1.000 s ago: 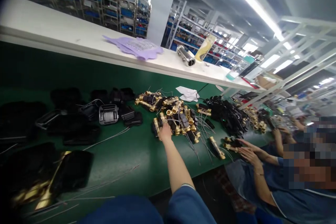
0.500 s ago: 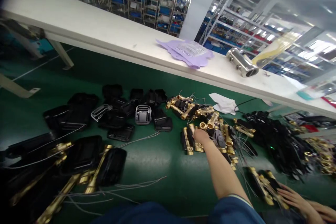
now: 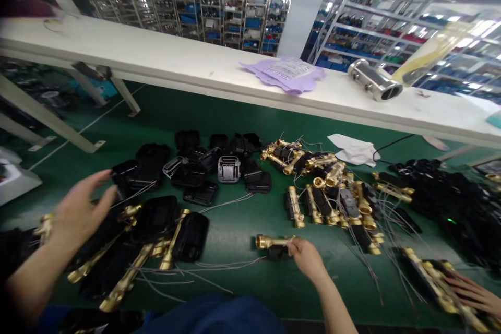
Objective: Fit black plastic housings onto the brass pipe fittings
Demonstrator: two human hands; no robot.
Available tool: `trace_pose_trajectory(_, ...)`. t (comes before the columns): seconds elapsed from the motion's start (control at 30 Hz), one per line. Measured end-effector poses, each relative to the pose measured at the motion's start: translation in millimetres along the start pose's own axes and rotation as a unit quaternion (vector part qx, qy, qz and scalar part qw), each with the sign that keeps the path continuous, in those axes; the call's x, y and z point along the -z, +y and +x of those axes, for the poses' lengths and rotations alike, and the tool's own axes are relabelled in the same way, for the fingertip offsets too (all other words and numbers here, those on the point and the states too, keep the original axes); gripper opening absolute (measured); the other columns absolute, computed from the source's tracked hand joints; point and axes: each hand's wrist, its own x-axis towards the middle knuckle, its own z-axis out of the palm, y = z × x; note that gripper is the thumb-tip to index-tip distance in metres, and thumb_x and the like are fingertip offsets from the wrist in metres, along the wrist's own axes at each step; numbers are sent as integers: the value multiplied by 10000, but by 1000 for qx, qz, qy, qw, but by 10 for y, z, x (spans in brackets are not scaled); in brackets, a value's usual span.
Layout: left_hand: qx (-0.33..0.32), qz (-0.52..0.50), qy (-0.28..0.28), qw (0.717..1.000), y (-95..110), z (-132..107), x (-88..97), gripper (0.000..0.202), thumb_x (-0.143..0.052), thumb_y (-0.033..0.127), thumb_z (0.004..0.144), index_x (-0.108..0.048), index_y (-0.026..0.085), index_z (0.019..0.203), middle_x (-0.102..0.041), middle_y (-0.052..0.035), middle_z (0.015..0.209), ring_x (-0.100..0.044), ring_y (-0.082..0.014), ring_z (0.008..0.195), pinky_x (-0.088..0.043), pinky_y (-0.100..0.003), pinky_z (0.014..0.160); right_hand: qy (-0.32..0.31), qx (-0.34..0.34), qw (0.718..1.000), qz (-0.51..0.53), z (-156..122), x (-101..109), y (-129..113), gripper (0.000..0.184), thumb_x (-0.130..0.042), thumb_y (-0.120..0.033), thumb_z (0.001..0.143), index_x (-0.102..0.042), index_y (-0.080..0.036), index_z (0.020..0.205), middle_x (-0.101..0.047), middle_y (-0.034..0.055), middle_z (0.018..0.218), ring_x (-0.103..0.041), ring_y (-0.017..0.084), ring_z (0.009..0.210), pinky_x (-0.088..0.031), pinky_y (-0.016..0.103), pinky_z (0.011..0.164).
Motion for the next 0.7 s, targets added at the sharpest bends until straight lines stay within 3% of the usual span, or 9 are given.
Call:
trace_pose_trajectory(0.07,-134,2,-102,986,110,135,-365,467,-447,321,815,-446,183,1261,-529,-86,1262,-491,-238,1147,-357,-350,1017,22,-34,999,17,-93,-127,144,340,-355,-263,870,-566,-185,615,-634,65,682,-574,177,682,-355,247,631)
trace_pose_trajectory(0.1,-161,32,-160,973,174,216,-567,470,-462,267,791,-460,184,1254,-523,-96,1273,-475,-247,1168,-351,-363,1018,31,-55,998,18,-132,-180,219,337,-353,-261,871,-571,-187,624,-643,74,705,-583,186,702,-359,254,642)
trace_pose_trajectory(0.2,-163,167,-262,936,330,433,-1044,452,-526,160,695,-552,166,1147,-525,-142,1261,-434,-281,1204,-364,-400,986,56,-121,991,10,-256,-290,430,338,-342,-264,883,-603,-184,685,-662,100,801,-601,203,760,-371,270,674)
trace_pose_trajectory(0.27,-160,211,-286,921,370,504,-1190,348,-541,146,659,-618,141,999,-587,-171,1152,-479,-314,1145,-388,-428,944,63,-142,988,-1,-362,-320,529,351,-328,-260,895,-620,-178,720,-663,105,834,-605,194,764,-376,265,675)
trace_pose_trajectory(0.37,-186,209,-295,914,309,525,-1250,238,-518,225,685,-630,123,867,-634,-164,1012,-528,-325,1062,-398,-454,914,57,-128,990,-34,-505,-306,598,338,-345,-266,901,-639,-172,764,-657,97,827,-607,179,763,-381,252,662)
trace_pose_trajectory(0.5,-232,153,-239,930,224,555,-1286,404,-347,450,767,-591,147,873,-634,-69,899,-568,-261,968,-408,-433,903,74,-116,989,-56,-479,-228,675,234,-492,-352,844,-629,-202,959,-630,92,979,-574,215,927,-388,278,742)
trace_pose_trajectory(0.53,-234,132,-222,937,258,555,-1266,437,-318,489,770,-584,154,864,-628,-65,880,-575,-262,949,-409,-433,898,80,-91,991,-64,-438,-209,703,291,-565,-371,795,-607,-210,1034,-607,95,1054,-550,227,985,-386,290,782)
trace_pose_trajectory(0.63,-146,63,-184,970,524,469,-1047,431,-346,552,774,-580,199,854,-609,-48,793,-587,-279,907,-422,-431,869,40,17,996,-72,-293,-186,765,646,-768,-371,568,-550,-224,1158,-540,99,1190,-474,263,1106,-357,331,893)
trace_pose_trajectory(0.7,-18,-6,-163,986,776,326,-810,378,-429,544,771,-598,219,865,-589,-9,714,-593,-271,871,-434,-431,849,-42,26,998,-34,-207,-207,773,654,-802,-346,494,-591,-222,1100,-600,81,1083,-518,260,1035,-374,328,862)
